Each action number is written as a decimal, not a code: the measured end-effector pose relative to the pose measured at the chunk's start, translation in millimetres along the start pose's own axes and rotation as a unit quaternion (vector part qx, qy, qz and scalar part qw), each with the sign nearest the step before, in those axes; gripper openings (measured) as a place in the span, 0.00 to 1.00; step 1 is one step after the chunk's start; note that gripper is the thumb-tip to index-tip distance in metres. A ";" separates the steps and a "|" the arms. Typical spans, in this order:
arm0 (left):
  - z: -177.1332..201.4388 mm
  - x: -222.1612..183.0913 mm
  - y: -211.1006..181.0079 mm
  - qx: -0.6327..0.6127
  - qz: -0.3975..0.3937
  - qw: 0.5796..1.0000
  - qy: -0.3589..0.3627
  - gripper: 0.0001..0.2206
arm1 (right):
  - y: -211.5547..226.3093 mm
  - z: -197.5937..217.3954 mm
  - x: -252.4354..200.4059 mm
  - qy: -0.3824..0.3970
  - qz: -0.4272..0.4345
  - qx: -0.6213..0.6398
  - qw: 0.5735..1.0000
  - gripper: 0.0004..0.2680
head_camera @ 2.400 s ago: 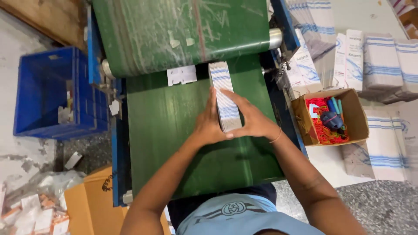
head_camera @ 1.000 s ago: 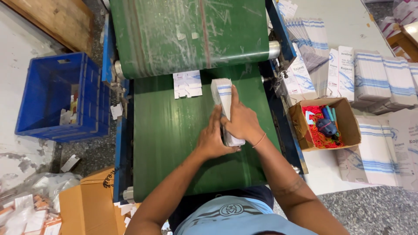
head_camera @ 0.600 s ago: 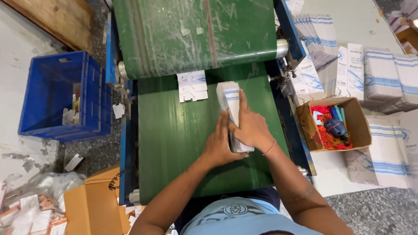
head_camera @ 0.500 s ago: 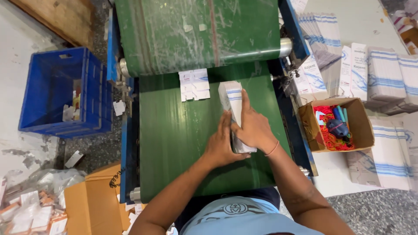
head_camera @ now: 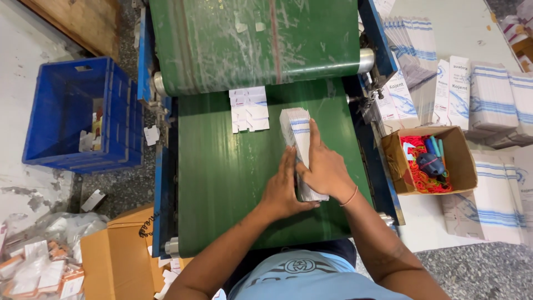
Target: Stacking, unfolding, and inspecting cardboard product boxes on an active conveyor belt.
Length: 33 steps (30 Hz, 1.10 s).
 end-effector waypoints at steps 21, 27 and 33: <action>1.4 -17.4 -14.0 -0.006 0.024 1.000 -0.007 0.70 | 3.6 -2.4 -20.3 -0.015 0.022 0.006 1.000 0.41; 5.0 1.6 65.7 -0.370 0.150 0.917 0.013 0.51 | -9.2 -2.2 10.7 0.018 -0.024 -0.034 0.999 0.41; 29.6 -3.2 194.3 -0.605 0.193 0.698 -0.332 0.29 | -32.4 1.1 58.8 -0.022 -0.018 -0.058 0.998 0.41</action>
Point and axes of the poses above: each hand's wrist, its own x-axis towards the middle knuckle, its own z-axis out of the back of the hand, y = z × x, the point moved 8 cm from there along x, towards the middle knuckle, and after that the axes turned 4 degrees about z, right-handed, at the moved point
